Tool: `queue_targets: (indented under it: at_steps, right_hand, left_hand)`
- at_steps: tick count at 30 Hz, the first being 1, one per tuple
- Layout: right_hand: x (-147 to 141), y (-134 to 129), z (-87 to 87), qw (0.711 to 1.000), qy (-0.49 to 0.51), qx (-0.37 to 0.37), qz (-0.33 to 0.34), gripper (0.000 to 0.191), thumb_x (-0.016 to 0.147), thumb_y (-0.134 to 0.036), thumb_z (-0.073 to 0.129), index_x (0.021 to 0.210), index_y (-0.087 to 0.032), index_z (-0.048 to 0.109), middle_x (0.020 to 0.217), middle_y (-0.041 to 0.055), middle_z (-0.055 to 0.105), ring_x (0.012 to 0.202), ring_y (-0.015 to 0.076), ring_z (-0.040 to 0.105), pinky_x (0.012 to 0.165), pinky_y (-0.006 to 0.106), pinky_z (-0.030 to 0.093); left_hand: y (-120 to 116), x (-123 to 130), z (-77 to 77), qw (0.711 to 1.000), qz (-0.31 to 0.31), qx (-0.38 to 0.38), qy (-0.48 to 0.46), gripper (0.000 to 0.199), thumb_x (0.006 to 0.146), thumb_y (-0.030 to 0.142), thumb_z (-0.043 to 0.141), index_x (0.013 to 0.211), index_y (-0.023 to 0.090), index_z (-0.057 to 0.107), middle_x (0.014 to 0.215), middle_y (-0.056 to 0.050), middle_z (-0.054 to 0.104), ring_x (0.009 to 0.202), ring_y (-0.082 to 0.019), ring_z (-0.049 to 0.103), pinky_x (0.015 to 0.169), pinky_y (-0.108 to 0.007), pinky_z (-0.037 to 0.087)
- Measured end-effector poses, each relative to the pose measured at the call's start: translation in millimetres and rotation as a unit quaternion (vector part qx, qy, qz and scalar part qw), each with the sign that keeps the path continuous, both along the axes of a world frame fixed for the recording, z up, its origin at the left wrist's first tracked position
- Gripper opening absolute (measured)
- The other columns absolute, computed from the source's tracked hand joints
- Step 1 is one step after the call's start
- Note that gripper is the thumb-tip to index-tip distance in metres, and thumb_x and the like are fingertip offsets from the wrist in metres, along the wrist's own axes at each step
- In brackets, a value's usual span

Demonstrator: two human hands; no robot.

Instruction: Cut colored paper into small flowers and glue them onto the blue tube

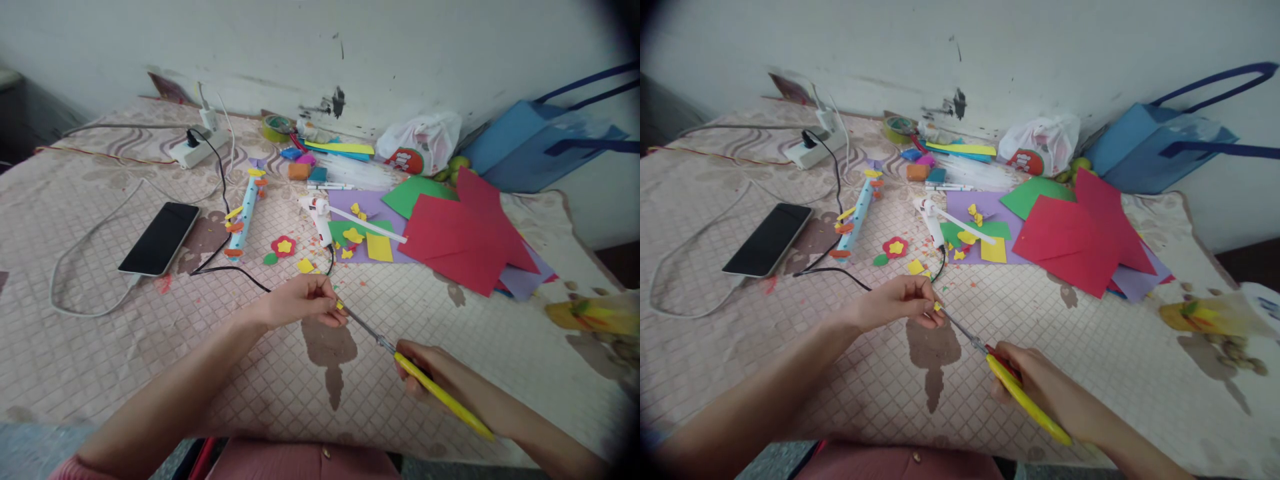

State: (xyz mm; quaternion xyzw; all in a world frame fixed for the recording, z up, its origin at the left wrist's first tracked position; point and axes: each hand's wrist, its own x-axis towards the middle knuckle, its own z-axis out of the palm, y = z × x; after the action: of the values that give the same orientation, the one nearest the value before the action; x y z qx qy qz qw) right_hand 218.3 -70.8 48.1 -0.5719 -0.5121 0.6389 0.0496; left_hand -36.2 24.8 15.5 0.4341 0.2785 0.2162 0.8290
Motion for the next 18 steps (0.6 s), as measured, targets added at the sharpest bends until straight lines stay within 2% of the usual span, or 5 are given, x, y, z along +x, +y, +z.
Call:
queue_targets:
  at_steps: [4,13,18]
  right_hand:
    - [2.1,-2.1,-4.0,1.0,-0.002,-0.008,-0.013,0.029,0.081,-0.047,0.048,0.074,-0.019,0.05,0.067,-0.0009,0.052,0.06,0.0117,0.047,0.055,0.023,0.042]
    - [6.2,-1.2,-10.9,1.0,-0.015,0.009,-0.002,0.021,0.078,-0.04,0.054,0.071,-0.02,0.051,0.068,-0.0013,0.052,0.06,0.0112,0.049,0.057,0.023,0.044]
    - [0.5,1.1,-3.3,1.0,-0.017,-0.01,-0.001,0.022,0.081,-0.039,0.049,0.071,-0.02,0.049,0.066,-0.0008,0.052,0.058,0.0112,0.048,0.053,0.022,0.041]
  left_hand:
    - [-0.6,0.6,-0.3,1.0,-0.001,-0.002,0.001,0.018,0.077,0.023,0.065,0.077,0.011,0.052,0.08,-0.007,0.069,0.078,-0.015,0.068,0.072,-0.028,0.054]
    - [-0.5,1.0,-2.3,1.0,0.005,0.002,-0.008,0.018,0.077,0.024,0.065,0.076,0.011,0.051,0.079,-0.007,0.07,0.078,-0.016,0.068,0.071,-0.028,0.054]
    - [-0.5,1.2,-2.3,1.0,0.007,0.008,-0.006,0.019,0.077,0.025,0.065,0.076,0.011,0.051,0.078,-0.007,0.07,0.077,-0.015,0.068,0.07,-0.027,0.055]
